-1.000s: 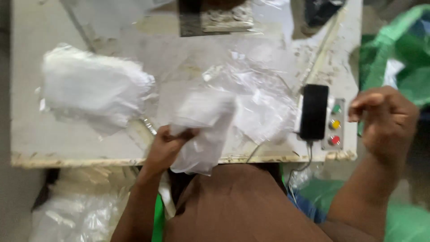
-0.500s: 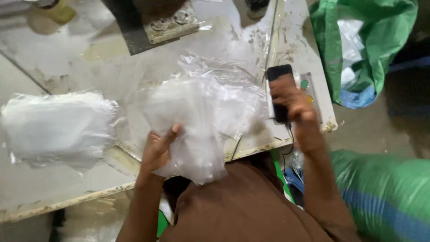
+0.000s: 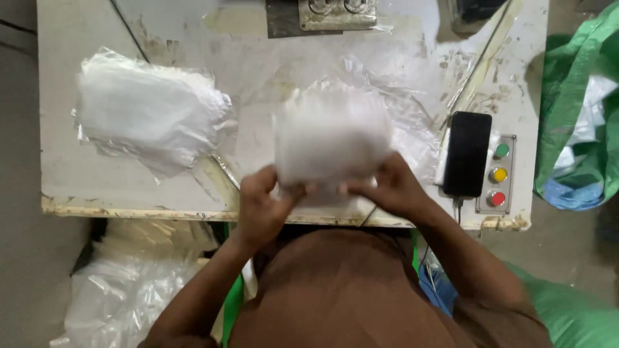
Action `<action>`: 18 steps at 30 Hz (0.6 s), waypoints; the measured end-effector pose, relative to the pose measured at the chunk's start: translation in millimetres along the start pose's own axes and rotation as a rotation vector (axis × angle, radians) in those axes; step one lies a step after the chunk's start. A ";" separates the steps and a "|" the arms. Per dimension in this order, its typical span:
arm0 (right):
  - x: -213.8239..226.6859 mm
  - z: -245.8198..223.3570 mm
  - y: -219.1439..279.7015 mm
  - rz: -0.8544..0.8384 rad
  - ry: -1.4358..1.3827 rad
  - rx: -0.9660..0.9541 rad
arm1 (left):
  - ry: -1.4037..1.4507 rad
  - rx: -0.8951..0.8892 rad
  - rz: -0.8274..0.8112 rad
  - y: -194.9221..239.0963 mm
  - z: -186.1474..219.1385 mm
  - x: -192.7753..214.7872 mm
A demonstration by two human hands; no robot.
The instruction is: Folding and stacking small plastic bags on a workbench in a factory.
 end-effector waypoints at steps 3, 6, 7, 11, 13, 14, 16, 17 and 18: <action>-32.6 -41.2 42.7 -0.423 -0.069 0.359 | -0.109 -0.538 -0.076 51.9 23.1 -4.4; -49.4 -21.9 71.4 -0.529 -0.226 0.072 | -0.117 -0.431 -0.264 78.5 -10.6 -21.6; -52.2 -7.9 86.4 -0.539 -0.231 0.071 | -0.119 -0.422 -0.256 87.6 -14.3 -21.7; -43.9 31.8 91.0 -0.430 -0.002 -0.402 | 0.315 0.296 -0.458 103.5 -73.3 -37.6; -29.2 22.8 74.9 -0.320 0.148 -0.544 | 0.309 0.540 -0.436 114.8 -93.2 -39.7; -40.0 2.2 60.4 -0.464 0.217 -0.301 | 0.329 0.619 -0.431 118.0 -97.9 -41.2; -54.6 -18.3 42.9 -0.603 0.290 -0.033 | 0.346 0.679 -0.414 109.6 -99.8 -39.6; -74.7 -9.8 56.8 -0.813 0.133 -0.178 | 0.469 0.819 -0.492 115.7 -101.2 -45.9; -92.5 -6.4 74.2 -1.018 -0.033 -0.321 | 0.594 0.959 -0.568 122.7 -100.5 -51.9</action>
Point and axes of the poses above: each hand's wrist, its own y-axis away from the middle knuckle, its own x-axis out of the back of the hand, z = x × y, the point moved 9 cm from there along -y, towards the middle knuckle, and after that the axes turned 9 degrees about x, right-handed, at the moved point
